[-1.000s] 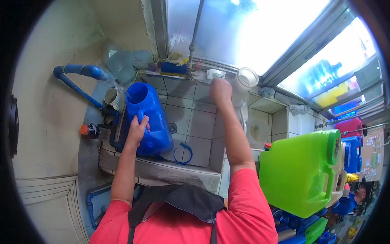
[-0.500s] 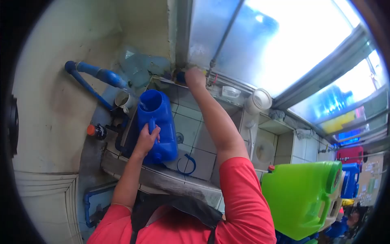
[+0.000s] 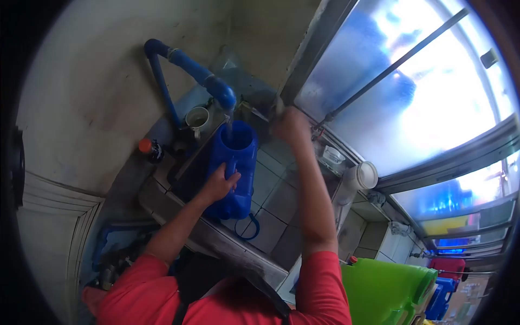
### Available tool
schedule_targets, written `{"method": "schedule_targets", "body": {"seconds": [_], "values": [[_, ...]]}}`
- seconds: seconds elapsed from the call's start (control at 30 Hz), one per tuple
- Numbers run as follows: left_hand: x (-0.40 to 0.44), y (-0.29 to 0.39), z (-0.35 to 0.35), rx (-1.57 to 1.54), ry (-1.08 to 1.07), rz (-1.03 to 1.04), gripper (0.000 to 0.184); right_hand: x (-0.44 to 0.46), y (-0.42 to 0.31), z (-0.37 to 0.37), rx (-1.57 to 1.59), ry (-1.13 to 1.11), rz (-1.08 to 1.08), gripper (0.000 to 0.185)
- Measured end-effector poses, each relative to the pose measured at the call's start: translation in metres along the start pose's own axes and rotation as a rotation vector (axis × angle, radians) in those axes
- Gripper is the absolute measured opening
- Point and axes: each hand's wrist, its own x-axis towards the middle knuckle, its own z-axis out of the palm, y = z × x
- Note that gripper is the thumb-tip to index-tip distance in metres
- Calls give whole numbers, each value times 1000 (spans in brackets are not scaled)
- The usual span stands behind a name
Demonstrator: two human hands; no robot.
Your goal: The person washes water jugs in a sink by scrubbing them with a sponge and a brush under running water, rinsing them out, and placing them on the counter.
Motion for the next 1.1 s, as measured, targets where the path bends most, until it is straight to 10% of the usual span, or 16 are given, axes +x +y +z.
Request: {"method": "schedule_targets", "body": {"seconds": [0.13,0.23,0.6,0.7,0.8,1.1], "values": [[1,0,-1,-6,-13,-37,27,-36,-52,33,239,-293,-130,31],[4,-12,-3,26,-40,-16,32,-31,-50,81,373,53,-27,29],[4,-4,-1,-7,-17,-41,36,16,-111,92,-270,-481,-906,20],[3,-7,-1,70,-1,-28,38,11,-114,97,-374,-489,-860,21],[2,-3,2,146,51,-31,32,37,-61,150,-48,-7,-1024,22],[5,-7,2,139,63,-29,32,18,-66,81,-232,-245,-79,30]]}}
